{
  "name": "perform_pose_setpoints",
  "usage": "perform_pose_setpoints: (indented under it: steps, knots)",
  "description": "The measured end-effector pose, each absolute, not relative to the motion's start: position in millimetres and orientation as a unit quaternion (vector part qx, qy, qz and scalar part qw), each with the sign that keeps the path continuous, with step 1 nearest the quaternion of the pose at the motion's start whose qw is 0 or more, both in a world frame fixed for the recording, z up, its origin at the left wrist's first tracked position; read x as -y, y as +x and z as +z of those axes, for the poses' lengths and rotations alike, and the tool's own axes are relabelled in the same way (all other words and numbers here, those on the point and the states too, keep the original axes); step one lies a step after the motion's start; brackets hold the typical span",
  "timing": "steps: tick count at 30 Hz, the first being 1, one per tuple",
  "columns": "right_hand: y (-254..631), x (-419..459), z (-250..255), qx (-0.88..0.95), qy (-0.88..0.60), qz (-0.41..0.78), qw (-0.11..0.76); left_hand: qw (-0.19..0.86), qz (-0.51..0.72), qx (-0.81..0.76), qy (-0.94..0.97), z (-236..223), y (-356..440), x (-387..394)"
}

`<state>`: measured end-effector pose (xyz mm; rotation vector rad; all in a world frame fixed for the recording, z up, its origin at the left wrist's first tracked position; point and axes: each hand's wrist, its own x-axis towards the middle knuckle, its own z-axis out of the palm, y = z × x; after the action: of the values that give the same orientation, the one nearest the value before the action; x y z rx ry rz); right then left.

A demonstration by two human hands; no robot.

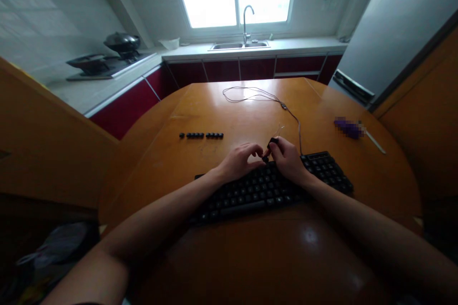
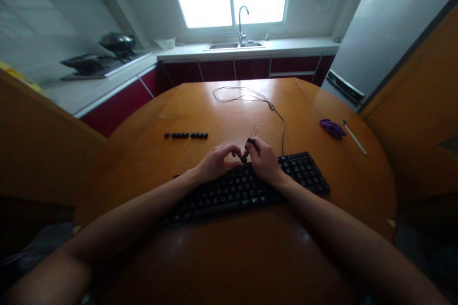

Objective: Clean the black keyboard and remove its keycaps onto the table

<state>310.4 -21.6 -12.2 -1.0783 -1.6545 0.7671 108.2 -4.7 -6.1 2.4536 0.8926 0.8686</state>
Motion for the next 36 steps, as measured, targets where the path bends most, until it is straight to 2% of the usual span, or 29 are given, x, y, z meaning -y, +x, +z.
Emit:
perform_pose_setpoints:
  steps: [9,26,36]
  knots:
    - [310.4,23.4,-15.3,0.67,-0.457,0.324,0.486,0.156,0.356,-0.306,0.869,-3.8,108.6,8.6]
    - [311.2,23.8,-17.3,0.682,-0.456,0.29,0.493,-0.036,0.28,-0.295,0.913,-3.5,105.3,12.7]
    - [311.8,23.8,-18.1,0.683,-0.449,0.324,0.477,-0.005,0.308,-0.278,0.91,-2.9,105.2,12.8]
